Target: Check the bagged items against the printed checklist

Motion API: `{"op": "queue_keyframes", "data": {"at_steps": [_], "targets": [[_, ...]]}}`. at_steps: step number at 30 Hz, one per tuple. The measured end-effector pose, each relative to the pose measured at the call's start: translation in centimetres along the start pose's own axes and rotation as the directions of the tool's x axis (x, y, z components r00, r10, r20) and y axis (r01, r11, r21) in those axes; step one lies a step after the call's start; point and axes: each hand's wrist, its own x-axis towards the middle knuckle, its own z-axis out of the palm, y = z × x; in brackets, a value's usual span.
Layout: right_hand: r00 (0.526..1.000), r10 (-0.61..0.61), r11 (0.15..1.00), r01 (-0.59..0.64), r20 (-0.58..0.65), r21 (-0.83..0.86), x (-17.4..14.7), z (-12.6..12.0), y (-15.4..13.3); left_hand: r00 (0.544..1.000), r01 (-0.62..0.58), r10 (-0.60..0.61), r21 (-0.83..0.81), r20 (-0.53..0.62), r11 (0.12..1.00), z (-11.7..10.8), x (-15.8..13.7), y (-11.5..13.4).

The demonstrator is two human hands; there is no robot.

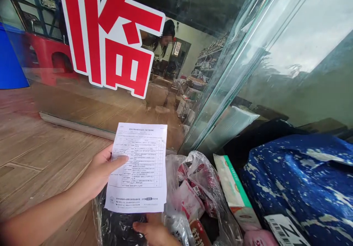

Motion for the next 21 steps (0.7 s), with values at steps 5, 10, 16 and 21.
{"op": "queue_keyframes", "data": {"at_steps": [5, 10, 16, 21], "targets": [[0.955, 0.225, 0.969, -0.199, 0.192, -0.143, -1.7, -1.8, -0.9, 0.999, 0.022, -0.023, 0.019, 0.038, 1.0, -0.2, 0.1, -0.5], [0.976, 0.212, 0.93, -0.184, 0.055, -0.319, -7.7, -9.9, -6.9, 0.997, 0.06, -0.062, 0.036, 0.051, 0.998, -0.6, 0.1, -1.1], [0.861, 0.228, 0.78, -0.441, -0.455, -0.445, -10.3, -18.6, -2.8, 0.994, 0.084, -0.089, 0.083, 0.062, 0.993, -0.6, 0.0, -1.4], [0.775, 0.079, 0.407, -0.6, -0.627, -0.689, -11.9, -21.6, 2.4, 0.993, 0.096, -0.102, 0.106, 0.053, 0.99, -0.4, -0.1, -1.5]]}}
